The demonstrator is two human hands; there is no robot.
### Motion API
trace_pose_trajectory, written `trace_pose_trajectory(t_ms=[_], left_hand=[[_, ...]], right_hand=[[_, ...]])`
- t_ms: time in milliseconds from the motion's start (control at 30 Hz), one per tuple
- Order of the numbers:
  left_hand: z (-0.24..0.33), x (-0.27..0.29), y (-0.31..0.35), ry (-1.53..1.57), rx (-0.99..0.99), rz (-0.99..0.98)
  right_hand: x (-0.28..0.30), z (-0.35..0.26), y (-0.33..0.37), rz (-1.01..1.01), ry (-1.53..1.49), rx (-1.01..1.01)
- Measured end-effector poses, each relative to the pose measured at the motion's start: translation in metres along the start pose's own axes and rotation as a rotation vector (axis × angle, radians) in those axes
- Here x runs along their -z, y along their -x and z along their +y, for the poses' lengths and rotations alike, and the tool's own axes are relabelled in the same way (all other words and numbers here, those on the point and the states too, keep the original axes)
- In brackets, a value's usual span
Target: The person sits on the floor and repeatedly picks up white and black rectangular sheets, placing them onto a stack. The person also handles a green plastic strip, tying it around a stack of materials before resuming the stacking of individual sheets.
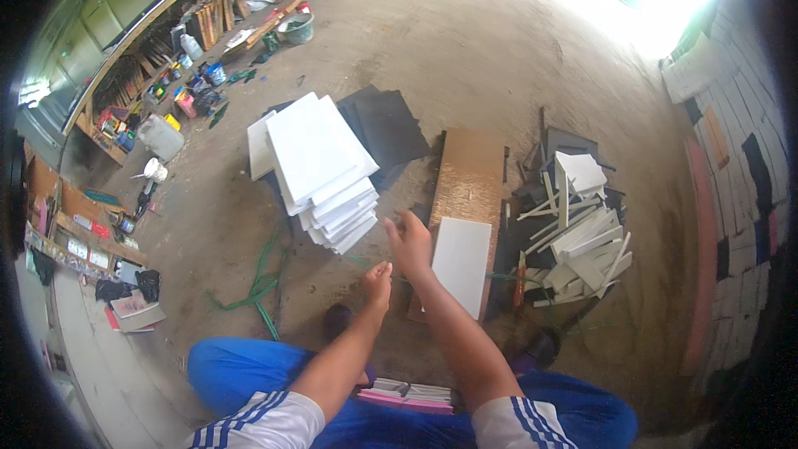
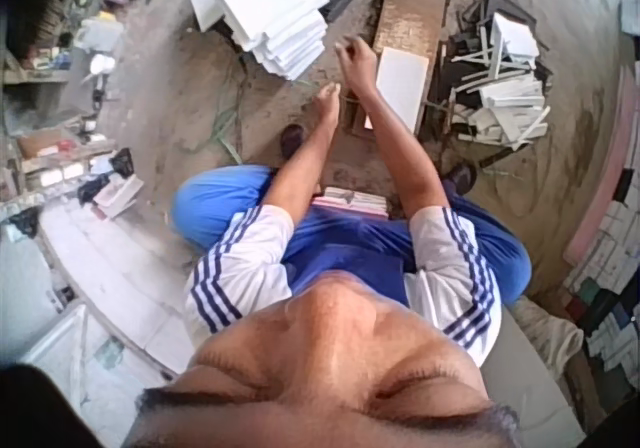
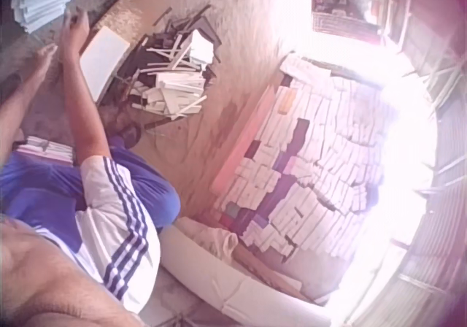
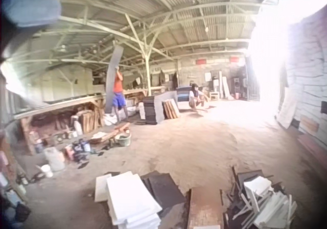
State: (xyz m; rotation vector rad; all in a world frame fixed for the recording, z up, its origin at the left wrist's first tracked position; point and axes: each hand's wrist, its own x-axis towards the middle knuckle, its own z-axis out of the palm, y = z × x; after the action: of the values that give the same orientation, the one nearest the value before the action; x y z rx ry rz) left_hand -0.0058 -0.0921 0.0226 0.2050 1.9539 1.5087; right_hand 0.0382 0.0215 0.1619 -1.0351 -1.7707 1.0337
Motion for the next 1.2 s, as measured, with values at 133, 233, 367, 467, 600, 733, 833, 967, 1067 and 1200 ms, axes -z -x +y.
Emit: trace_pose_trajectory(t_ms=[133,233,367,467,600,733,833,967,1067,1200], left_hand=[[0.027,0.026,-0.004,0.154,0.110,0.046],[0.053,0.033,0.003,0.214,0.149,0.063],[0.051,0.042,-0.004,0.290,0.183,0.094],[0.050,0.045,-0.004,0.387,0.153,0.101],[0.086,0.035,0.002,0.451,0.031,0.090],[0.118,0.075,-0.002,0.789,-0.070,0.002],[0.170,0.074,0.015,0.795,-0.244,-0.146],[0.180,0.101,0.018,0.378,-0.369,-0.299],[0.211,0.111,0.062,-0.028,-0.397,-0.359],[0.190,0.124,0.081,-0.569,-0.597,-0.288]], right_hand=[[-0.061,-0.091,-0.046,0.002,0.234,-0.036],[-0.084,-0.131,-0.071,-0.065,0.487,-0.203],[-0.102,-0.152,-0.074,-0.055,0.490,-0.222],[-0.109,-0.148,-0.072,0.049,0.376,-0.228],[-0.105,-0.081,-0.107,0.158,-0.126,-0.303],[-0.053,-0.117,-0.059,0.002,-0.549,-0.346],[-0.012,-0.075,-0.026,-0.034,-0.709,-0.449],[0.006,-0.044,0.028,-0.156,-0.672,-0.525],[0.008,-0.021,0.045,-0.143,-0.419,-0.414],[-0.007,-0.012,0.069,-0.036,-0.347,-0.175]])
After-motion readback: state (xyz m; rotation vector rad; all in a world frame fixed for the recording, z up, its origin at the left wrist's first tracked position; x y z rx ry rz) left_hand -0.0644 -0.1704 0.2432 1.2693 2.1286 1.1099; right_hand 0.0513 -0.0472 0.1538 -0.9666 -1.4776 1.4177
